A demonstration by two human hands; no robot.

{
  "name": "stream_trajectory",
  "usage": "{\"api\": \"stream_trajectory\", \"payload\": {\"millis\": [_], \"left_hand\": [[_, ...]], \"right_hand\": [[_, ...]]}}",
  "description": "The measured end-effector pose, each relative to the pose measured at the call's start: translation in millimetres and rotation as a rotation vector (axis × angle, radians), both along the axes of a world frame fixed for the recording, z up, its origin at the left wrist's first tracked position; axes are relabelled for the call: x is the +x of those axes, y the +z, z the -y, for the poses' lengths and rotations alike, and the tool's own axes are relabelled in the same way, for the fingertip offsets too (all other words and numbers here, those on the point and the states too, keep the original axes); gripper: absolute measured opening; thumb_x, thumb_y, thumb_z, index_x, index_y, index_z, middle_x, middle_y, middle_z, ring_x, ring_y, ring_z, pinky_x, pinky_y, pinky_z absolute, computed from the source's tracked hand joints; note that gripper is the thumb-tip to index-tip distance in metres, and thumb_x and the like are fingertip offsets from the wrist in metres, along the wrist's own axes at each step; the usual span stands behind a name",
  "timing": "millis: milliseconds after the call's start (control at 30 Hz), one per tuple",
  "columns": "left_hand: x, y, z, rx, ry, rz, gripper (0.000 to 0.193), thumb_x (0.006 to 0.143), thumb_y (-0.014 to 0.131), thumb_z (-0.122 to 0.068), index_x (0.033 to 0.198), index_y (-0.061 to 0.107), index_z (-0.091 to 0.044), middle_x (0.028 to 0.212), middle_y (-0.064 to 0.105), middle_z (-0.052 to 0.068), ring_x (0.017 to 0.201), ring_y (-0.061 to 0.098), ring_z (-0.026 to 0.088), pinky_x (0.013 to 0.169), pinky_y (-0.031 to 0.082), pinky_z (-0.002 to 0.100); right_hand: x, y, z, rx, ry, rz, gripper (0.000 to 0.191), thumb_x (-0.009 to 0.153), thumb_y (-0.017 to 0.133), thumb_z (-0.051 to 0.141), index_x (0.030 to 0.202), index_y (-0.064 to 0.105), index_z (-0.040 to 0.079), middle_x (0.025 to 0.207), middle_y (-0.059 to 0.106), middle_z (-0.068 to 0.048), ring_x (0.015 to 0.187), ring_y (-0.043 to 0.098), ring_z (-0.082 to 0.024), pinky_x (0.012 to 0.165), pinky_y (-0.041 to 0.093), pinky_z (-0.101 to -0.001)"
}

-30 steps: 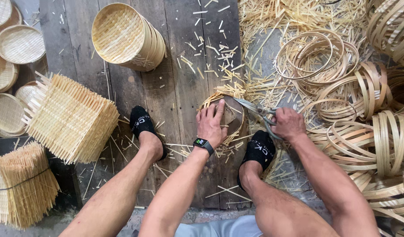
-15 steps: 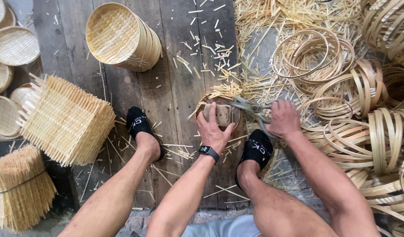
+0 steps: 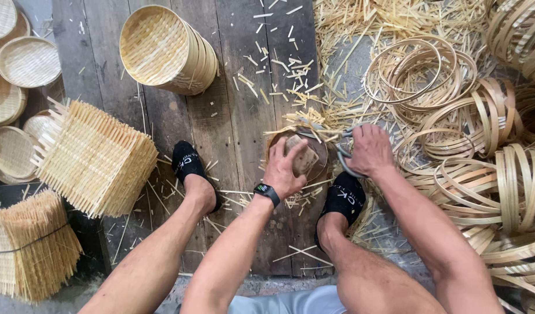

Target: The person repeatedly cuts circular bamboo mats using a perforated wooden template and shears. They place a mat on the floor, position the template, trim the edges, then stack the finished circles and repeat the process.

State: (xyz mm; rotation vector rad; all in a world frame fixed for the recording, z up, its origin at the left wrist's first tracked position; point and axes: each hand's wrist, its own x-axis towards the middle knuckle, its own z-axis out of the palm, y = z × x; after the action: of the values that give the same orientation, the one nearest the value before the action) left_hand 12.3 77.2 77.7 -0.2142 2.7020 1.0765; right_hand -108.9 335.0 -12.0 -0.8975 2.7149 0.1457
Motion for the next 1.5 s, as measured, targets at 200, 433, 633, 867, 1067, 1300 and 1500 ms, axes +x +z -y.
{"api": "stream_trajectory", "payload": {"millis": [200, 433, 633, 867, 1067, 1300, 1500], "left_hand": [[1, 5, -4, 0.052, 0.218, -0.155, 0.104, 0.053, 0.093, -0.022, 0.144, 0.042, -0.012, 0.150, 0.024, 0.032, 0.138, 0.029, 0.054, 0.114, 0.032, 0.057], [5, -15, -23, 0.021, 0.254, -0.145, 0.097, 0.067, 0.083, -0.022, 0.152, 0.039, -0.011, 0.161, 0.031, 0.025, 0.139, 0.043, 0.045, 0.113, 0.042, 0.049], [4, -25, -12, 0.094, 0.245, -0.250, 0.101, 0.068, 0.081, -0.018, 0.153, 0.029, -0.005, 0.157, 0.035, 0.024, 0.145, 0.039, 0.045, 0.123, 0.034, 0.049], [-3, -18, -1, 0.055, 0.053, -0.049, 0.100, 0.063, 0.084, -0.011, 0.150, 0.036, -0.012, 0.152, 0.046, 0.014, 0.139, 0.045, 0.038, 0.122, 0.034, 0.047], [-5, -9, 5, 0.059, 0.023, -0.030, 0.100, 0.060, 0.079, 0.000, 0.150, 0.042, -0.019, 0.147, 0.048, 0.013, 0.137, 0.041, 0.041, 0.120, 0.037, 0.048], [-11, -5, 10, -0.015, -0.115, -0.049, 0.098, 0.056, 0.074, 0.005, 0.146, 0.054, -0.026, 0.152, 0.048, 0.011, 0.140, 0.041, 0.041, 0.121, 0.040, 0.045], [-3, -13, -14, 0.006, 0.370, -0.087, 0.086, 0.059, 0.091, -0.032, 0.137, 0.056, -0.017, 0.145, 0.041, 0.031, 0.136, 0.041, 0.046, 0.115, 0.038, 0.051]], "right_hand": [[-1, 11, -19, 0.042, -0.112, 0.204, 0.031, 0.101, 0.060, 0.039, 0.098, 0.062, 0.008, 0.088, 0.057, -0.008, 0.079, 0.057, -0.020, 0.071, 0.052, -0.0389], [9, 10, 3, -0.155, -0.030, -0.118, 0.056, 0.071, 0.074, 0.055, 0.083, 0.063, 0.002, 0.078, 0.059, -0.014, 0.072, 0.059, -0.026, 0.066, 0.055, -0.0413], [3, 7, -14, -0.007, -0.109, 0.138, 0.033, 0.090, 0.068, 0.040, 0.100, 0.066, 0.009, 0.092, 0.062, -0.012, 0.082, 0.062, -0.023, 0.071, 0.055, -0.0402], [8, 4, -3, -0.020, -0.067, 0.031, 0.056, 0.072, 0.078, 0.053, 0.093, 0.062, 0.003, 0.082, 0.060, -0.014, 0.076, 0.060, -0.026, 0.067, 0.055, -0.0399], [6, 11, -21, -0.002, -0.047, 0.053, 0.050, 0.074, 0.078, 0.046, 0.099, 0.060, 0.007, 0.090, 0.059, -0.009, 0.083, 0.059, -0.023, 0.072, 0.054, -0.0376], [6, 6, 4, -0.085, -0.066, 0.059, 0.039, 0.079, 0.078, 0.035, 0.097, 0.062, 0.005, 0.087, 0.060, -0.013, 0.079, 0.061, -0.025, 0.067, 0.058, -0.0406], [5, 10, -13, -0.026, -0.063, 0.079, 0.041, 0.075, 0.080, 0.035, 0.097, 0.062, 0.006, 0.090, 0.061, -0.011, 0.082, 0.061, -0.023, 0.073, 0.058, -0.0405]]}}
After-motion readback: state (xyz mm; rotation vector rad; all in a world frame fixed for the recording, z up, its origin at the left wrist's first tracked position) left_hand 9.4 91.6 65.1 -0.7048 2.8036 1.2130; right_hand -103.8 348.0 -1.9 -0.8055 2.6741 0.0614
